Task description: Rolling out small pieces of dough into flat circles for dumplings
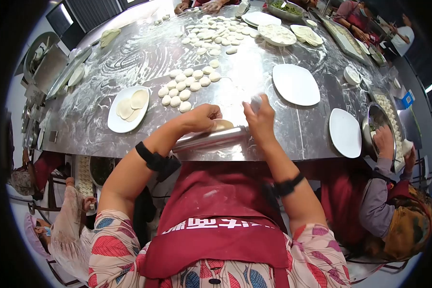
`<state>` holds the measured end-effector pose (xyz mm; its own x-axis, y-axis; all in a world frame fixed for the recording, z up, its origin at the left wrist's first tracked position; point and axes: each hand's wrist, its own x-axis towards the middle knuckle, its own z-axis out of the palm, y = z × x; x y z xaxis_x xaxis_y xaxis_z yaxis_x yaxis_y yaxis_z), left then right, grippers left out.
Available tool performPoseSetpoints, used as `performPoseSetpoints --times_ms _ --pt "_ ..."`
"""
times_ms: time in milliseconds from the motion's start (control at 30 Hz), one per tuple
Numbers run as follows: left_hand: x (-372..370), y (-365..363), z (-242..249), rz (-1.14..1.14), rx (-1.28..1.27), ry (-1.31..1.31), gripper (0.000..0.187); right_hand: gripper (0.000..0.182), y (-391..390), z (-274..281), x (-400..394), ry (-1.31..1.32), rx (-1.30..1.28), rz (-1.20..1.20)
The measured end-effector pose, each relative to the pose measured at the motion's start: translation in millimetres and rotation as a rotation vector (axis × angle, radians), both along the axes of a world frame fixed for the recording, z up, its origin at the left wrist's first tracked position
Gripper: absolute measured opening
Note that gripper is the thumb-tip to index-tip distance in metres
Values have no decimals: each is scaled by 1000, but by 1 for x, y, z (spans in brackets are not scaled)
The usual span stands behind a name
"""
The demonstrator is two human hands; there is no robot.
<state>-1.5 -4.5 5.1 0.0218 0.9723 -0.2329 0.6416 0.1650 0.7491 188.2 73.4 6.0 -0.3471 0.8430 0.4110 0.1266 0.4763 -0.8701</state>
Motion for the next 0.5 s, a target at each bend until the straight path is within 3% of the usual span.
performPoseSetpoints --times_ms 67,233,367,433,500 --pt "8 6 5 16 103 145 18 22 21 -5 -26 -34 115 -41" --pt "10 8 8 -92 27 195 21 22 -10 3 10 -13 -41 -23" --pt "5 -4 2 39 47 57 21 20 -32 -6 36 8 -101 -10" --pt "6 -6 1 15 63 -11 21 21 -15 -5 14 -1 -45 -15" --pt "9 1 2 46 94 112 21 21 13 -4 -14 -21 38 -25"
